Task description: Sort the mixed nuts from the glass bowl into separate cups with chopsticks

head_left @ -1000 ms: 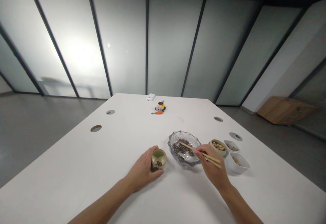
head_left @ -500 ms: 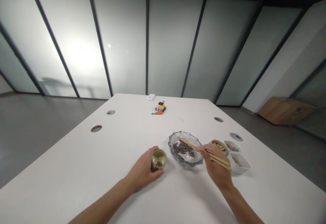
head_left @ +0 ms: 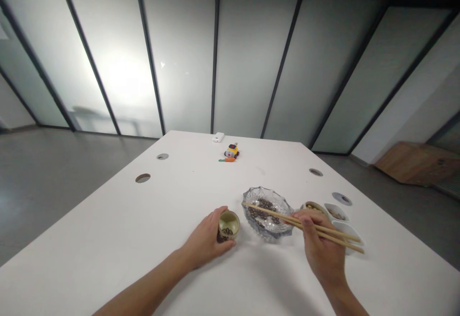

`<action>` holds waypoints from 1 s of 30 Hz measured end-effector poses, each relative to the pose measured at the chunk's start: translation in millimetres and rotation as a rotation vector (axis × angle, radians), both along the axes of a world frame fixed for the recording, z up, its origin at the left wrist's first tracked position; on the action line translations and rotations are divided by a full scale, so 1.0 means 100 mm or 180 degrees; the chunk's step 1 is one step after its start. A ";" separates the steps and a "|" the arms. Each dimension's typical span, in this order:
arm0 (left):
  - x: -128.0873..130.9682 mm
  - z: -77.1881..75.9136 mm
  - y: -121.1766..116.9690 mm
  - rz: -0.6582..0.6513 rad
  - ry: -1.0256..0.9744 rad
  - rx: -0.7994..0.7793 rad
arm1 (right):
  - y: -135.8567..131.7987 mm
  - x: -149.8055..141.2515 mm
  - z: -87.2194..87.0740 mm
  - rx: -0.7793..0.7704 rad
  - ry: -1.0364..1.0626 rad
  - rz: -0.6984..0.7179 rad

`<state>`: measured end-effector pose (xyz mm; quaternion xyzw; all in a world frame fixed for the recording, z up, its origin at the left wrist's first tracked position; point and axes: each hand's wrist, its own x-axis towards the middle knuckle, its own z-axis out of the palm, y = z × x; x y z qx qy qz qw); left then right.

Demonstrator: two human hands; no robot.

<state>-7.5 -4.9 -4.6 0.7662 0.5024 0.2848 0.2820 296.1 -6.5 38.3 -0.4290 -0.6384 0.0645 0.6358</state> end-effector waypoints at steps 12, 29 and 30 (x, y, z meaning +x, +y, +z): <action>-0.01 0.00 0.00 -0.0035 -0.0010 0.0041 | 0.19 0.12 -0.17 0.0061 -0.1072 0.0034; -0.01 -0.03 0.01 -0.0036 -0.0038 0.0060 | 0.22 0.13 -0.27 0.0280 -0.1386 0.0464; -0.01 -0.04 0.01 -0.0041 -0.0039 0.0072 | 0.23 0.13 -0.28 0.0268 -0.1396 0.0481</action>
